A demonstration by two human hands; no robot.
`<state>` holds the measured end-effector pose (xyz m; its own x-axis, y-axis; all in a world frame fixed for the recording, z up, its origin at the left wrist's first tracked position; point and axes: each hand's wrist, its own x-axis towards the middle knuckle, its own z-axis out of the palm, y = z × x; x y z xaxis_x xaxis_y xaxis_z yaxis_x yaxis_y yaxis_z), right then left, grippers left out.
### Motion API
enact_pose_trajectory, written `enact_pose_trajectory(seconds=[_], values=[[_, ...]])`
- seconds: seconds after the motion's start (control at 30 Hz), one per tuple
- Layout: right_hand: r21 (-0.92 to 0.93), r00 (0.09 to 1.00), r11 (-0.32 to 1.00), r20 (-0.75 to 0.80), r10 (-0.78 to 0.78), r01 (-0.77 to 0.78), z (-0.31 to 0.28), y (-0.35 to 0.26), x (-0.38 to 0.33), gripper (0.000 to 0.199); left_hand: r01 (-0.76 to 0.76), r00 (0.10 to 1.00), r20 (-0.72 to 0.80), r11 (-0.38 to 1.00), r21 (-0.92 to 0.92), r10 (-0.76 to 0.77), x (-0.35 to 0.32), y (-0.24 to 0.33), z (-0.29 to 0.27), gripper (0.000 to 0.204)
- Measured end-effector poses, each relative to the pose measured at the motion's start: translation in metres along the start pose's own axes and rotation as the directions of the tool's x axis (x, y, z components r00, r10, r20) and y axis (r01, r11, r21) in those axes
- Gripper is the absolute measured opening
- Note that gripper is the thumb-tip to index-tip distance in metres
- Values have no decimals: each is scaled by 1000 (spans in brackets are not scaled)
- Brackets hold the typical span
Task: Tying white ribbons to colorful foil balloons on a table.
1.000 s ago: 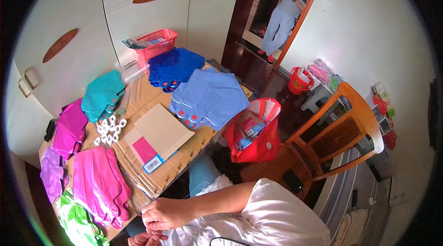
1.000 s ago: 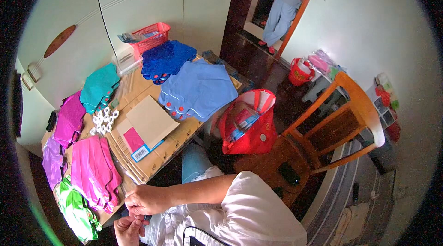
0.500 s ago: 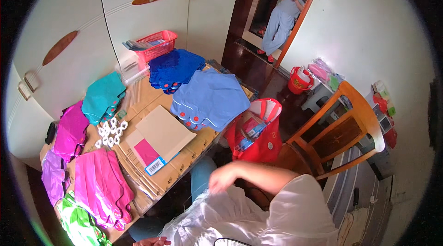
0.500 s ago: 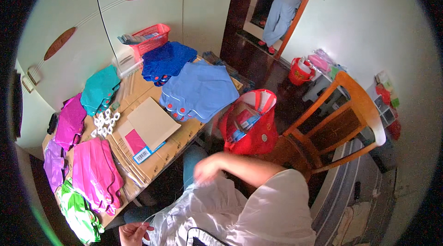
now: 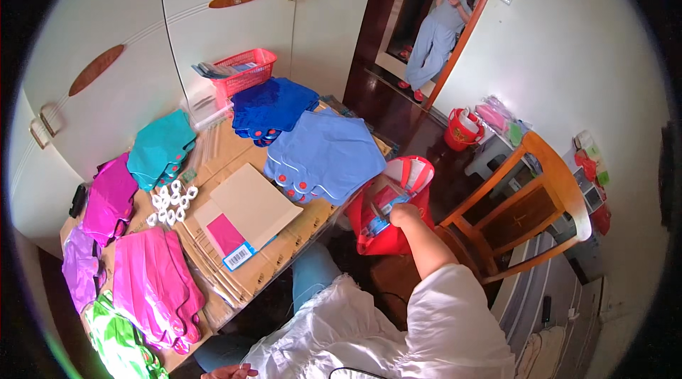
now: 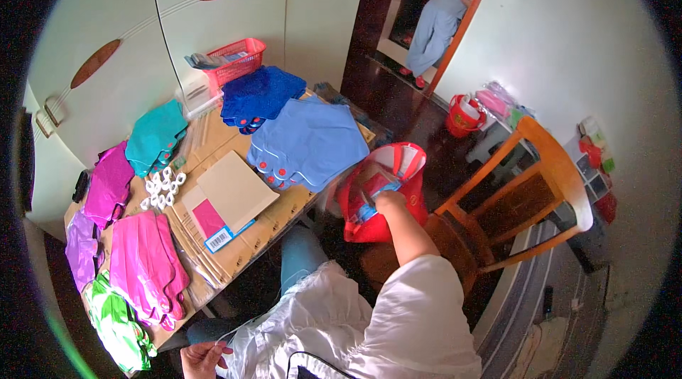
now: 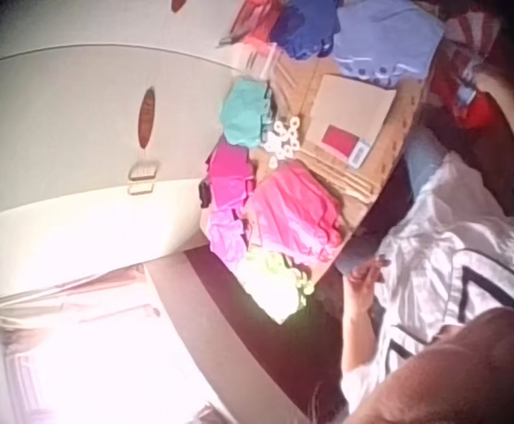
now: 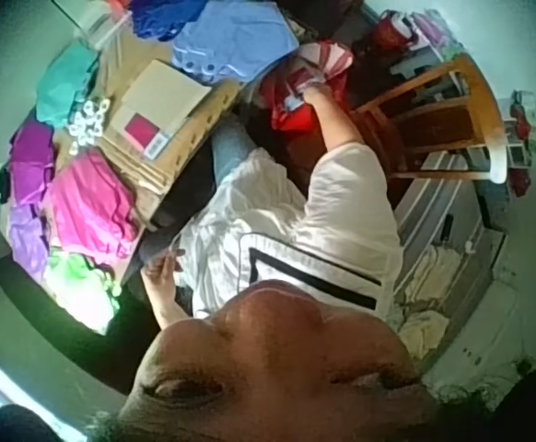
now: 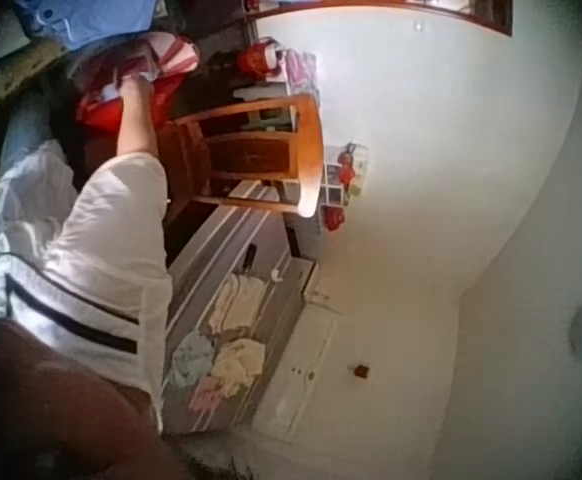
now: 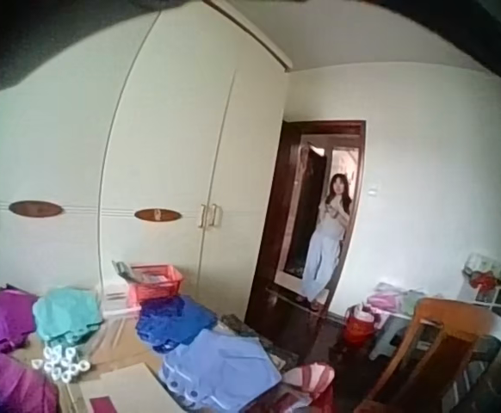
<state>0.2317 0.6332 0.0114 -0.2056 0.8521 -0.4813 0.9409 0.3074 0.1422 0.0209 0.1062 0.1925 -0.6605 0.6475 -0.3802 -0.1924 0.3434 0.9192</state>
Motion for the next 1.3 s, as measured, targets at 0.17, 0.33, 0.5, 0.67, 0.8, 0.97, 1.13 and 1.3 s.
enact_pose_trajectory(seconds=[0.17,0.33,0.5,0.67,0.8,0.97,1.13,1.3], values=[[-83,995,992,1,-97,96,14,-1,25,31,-11,1000,-15,998,-68,10,0,-9,0,14],[-167,934,919,67,-351,358,16,-33,-1,28,-15,999,-48,994,-104,10,0,-9,2,14],[45,323,356,328,-888,933,-24,-135,-138,26,2,1000,12,997,-73,-1,5,-9,7,13],[487,-176,-361,-386,-906,795,-58,-188,-279,48,-31,998,60,996,-83,36,11,-11,11,15],[433,-243,-403,-378,-893,807,-36,-220,-308,47,-57,992,113,998,-22,59,12,-2,8,14],[743,-259,-249,-105,-960,621,-36,-235,-315,30,-77,993,81,994,-82,84,6,-10,-1,16],[614,-277,-315,-161,-947,724,-48,-235,-310,19,-68,993,86,983,-172,84,9,-16,2,14],[585,-311,-390,-236,-921,711,-59,-233,-307,13,-25,995,98,993,-115,36,10,-6,3,14]])
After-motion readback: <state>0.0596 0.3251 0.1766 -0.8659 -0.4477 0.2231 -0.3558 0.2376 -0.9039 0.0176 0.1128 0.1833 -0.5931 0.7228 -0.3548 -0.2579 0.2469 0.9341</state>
